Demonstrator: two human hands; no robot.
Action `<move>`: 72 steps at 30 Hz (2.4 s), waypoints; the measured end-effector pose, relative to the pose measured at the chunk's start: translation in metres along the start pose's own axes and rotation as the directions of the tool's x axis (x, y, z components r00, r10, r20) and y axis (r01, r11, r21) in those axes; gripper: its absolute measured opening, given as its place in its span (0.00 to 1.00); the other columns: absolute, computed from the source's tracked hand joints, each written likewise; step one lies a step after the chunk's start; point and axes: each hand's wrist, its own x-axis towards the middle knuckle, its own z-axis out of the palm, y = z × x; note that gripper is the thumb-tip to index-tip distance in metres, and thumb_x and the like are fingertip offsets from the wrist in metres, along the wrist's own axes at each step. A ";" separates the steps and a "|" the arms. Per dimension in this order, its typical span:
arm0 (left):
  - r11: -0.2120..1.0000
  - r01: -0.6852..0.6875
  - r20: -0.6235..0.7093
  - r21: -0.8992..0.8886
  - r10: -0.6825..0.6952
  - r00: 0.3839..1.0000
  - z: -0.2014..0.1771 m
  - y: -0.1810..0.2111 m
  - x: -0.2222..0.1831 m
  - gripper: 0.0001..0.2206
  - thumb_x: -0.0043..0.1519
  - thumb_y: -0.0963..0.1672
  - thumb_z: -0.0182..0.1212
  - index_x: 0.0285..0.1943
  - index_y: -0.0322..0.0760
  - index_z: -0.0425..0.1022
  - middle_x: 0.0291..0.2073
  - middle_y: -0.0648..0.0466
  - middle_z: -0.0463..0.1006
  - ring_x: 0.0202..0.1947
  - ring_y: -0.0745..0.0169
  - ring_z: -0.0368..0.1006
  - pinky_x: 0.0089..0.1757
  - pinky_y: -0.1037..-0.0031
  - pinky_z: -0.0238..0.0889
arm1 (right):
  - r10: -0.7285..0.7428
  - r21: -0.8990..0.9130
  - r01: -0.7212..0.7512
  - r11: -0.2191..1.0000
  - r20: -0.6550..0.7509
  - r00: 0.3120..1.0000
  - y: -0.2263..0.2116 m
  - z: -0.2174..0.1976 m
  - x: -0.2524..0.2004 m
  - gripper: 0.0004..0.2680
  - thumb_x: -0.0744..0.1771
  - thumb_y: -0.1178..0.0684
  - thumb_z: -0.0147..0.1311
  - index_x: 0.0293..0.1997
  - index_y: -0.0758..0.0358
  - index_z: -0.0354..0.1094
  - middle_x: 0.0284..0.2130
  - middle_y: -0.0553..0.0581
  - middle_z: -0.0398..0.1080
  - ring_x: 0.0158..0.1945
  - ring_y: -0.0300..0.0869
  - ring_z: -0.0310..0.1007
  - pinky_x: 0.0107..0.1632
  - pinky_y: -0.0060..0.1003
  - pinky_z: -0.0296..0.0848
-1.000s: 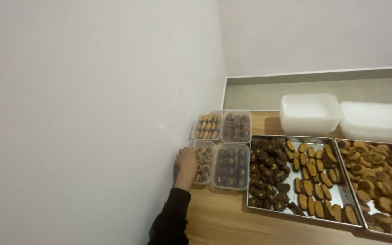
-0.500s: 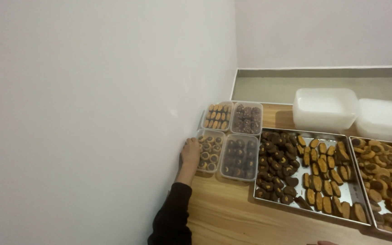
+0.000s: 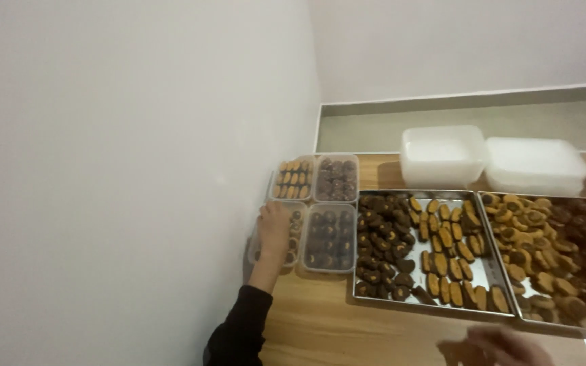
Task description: Arranging various types of cookies from large trays into smaller plastic containers for retail packaging.
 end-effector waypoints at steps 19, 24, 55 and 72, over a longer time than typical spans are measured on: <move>0.703 -0.590 -0.519 -0.398 0.358 0.776 -0.047 0.288 0.140 0.04 0.56 0.40 0.60 0.36 0.41 0.79 0.30 0.56 0.71 0.30 0.58 0.75 0.32 0.72 0.69 | -0.940 -0.802 0.506 -0.317 0.337 -0.054 -0.108 0.028 0.421 0.11 0.60 0.61 0.58 0.44 0.54 0.75 0.38 0.51 0.75 0.49 0.45 0.74 0.49 0.37 0.72; 0.675 -0.585 -0.499 -0.449 0.353 0.791 -0.036 0.301 0.148 0.03 0.56 0.40 0.61 0.32 0.41 0.78 0.29 0.56 0.71 0.29 0.59 0.75 0.31 0.72 0.69 | -0.936 -0.810 0.493 -0.317 0.350 -0.029 -0.109 0.030 0.437 0.14 0.58 0.62 0.57 0.45 0.55 0.75 0.40 0.53 0.72 0.50 0.47 0.71 0.50 0.39 0.70; 0.671 -0.707 -0.523 -0.221 0.531 0.667 -0.068 0.280 0.169 0.04 0.58 0.38 0.60 0.34 0.41 0.75 0.30 0.59 0.69 0.25 0.64 0.77 0.26 0.75 0.70 | -0.703 -0.722 0.140 -0.678 0.580 -0.411 -0.149 0.025 0.425 0.03 0.65 0.65 0.51 0.38 0.70 0.71 0.34 0.64 0.64 0.38 0.53 0.68 0.44 0.38 0.72; 0.456 -0.836 -0.832 -0.307 0.298 0.468 -0.163 0.103 0.007 0.10 0.59 0.33 0.60 0.46 0.29 0.81 0.38 0.38 0.80 0.33 0.45 0.78 0.37 0.65 0.75 | -0.674 -0.673 0.283 -0.684 0.434 -0.598 -0.004 -0.009 0.248 0.09 0.67 0.61 0.46 0.46 0.70 0.74 0.39 0.72 0.71 0.34 0.61 0.69 0.37 0.52 0.70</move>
